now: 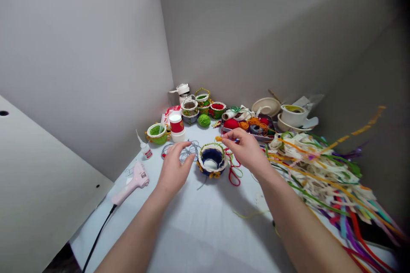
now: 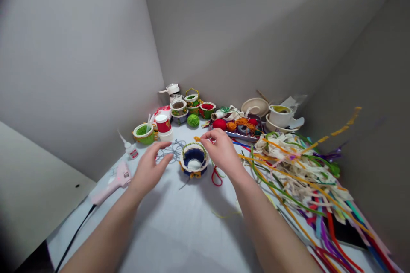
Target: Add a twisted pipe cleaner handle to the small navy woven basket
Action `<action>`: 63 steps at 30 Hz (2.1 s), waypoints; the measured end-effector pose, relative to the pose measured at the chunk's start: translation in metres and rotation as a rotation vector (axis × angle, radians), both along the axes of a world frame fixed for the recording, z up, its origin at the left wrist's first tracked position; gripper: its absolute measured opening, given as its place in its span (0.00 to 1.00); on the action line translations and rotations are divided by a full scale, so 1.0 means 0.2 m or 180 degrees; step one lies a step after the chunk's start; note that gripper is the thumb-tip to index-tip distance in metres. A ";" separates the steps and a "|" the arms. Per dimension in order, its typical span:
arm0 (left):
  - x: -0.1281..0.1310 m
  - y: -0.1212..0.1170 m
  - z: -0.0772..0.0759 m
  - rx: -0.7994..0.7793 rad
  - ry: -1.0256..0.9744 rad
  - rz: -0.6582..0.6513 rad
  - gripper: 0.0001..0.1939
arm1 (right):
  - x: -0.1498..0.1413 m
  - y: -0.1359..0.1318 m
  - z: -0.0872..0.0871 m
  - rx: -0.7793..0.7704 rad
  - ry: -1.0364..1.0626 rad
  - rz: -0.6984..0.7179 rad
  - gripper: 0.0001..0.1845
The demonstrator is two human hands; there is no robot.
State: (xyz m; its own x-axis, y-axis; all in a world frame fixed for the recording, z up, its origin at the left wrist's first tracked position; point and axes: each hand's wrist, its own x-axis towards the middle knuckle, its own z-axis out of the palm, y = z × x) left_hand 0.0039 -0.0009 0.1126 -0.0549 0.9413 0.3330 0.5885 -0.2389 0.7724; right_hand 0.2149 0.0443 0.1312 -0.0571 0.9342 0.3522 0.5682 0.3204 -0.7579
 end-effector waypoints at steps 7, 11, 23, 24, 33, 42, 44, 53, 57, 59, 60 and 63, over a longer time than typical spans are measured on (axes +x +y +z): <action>0.13 0.36 -0.07 -0.1011 -0.0695 -0.0951 0.12 | -0.03 0.06 0.00 -0.0254 -0.0420 0.0135 0.07; 0.12 0.36 -0.08 -0.1033 -0.0814 -0.0959 0.10 | -0.02 0.07 0.00 -0.0236 -0.0667 0.0252 0.08; 0.13 0.32 -0.05 -0.0798 -0.1055 -0.0922 0.06 | -0.04 0.06 -0.01 0.0055 -0.0856 0.0344 0.06; 0.13 0.32 -0.05 -0.0773 -0.1047 -0.0919 0.06 | -0.04 0.06 -0.02 0.0064 -0.0870 0.0342 0.06; 0.14 0.32 -0.05 -0.0777 -0.0994 -0.0871 0.06 | -0.05 0.07 -0.04 0.0197 -0.0876 0.0332 0.06; 0.14 0.33 -0.05 -0.0783 -0.0883 -0.0835 0.06 | -0.07 0.06 -0.04 0.0121 -0.1003 0.0315 0.06; 0.14 0.33 -0.05 -0.0773 -0.0862 -0.0838 0.06 | -0.07 0.06 -0.04 0.0128 -0.1054 0.0301 0.06; 0.15 0.31 -0.04 -0.0589 -0.0685 -0.0790 0.05 | -0.09 0.07 -0.06 0.0292 -0.1340 0.0165 0.05; 0.15 0.31 -0.05 -0.0386 -0.0560 -0.0787 0.05 | -0.09 0.06 -0.07 0.0299 -0.1426 0.0163 0.05; 0.16 0.31 -0.06 -0.0286 -0.0476 -0.0725 0.05 | -0.09 0.06 -0.07 0.0313 -0.1461 0.0158 0.05; 0.16 0.31 -0.07 -0.0235 -0.0440 -0.0694 0.04 | -0.10 0.06 -0.07 0.0324 -0.1473 0.0155 0.05; 0.16 0.31 -0.08 -0.0123 -0.0392 -0.0627 0.04 | -0.10 0.06 -0.07 0.0362 -0.1501 0.0157 0.04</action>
State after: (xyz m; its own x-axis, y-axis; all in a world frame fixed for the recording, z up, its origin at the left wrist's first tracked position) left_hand 0.0363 0.0619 0.0966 0.0930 0.9498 0.2987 0.4341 -0.3086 0.8463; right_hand 0.1954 0.0572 0.1165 -0.2783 0.8834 0.3771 0.8234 0.4215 -0.3800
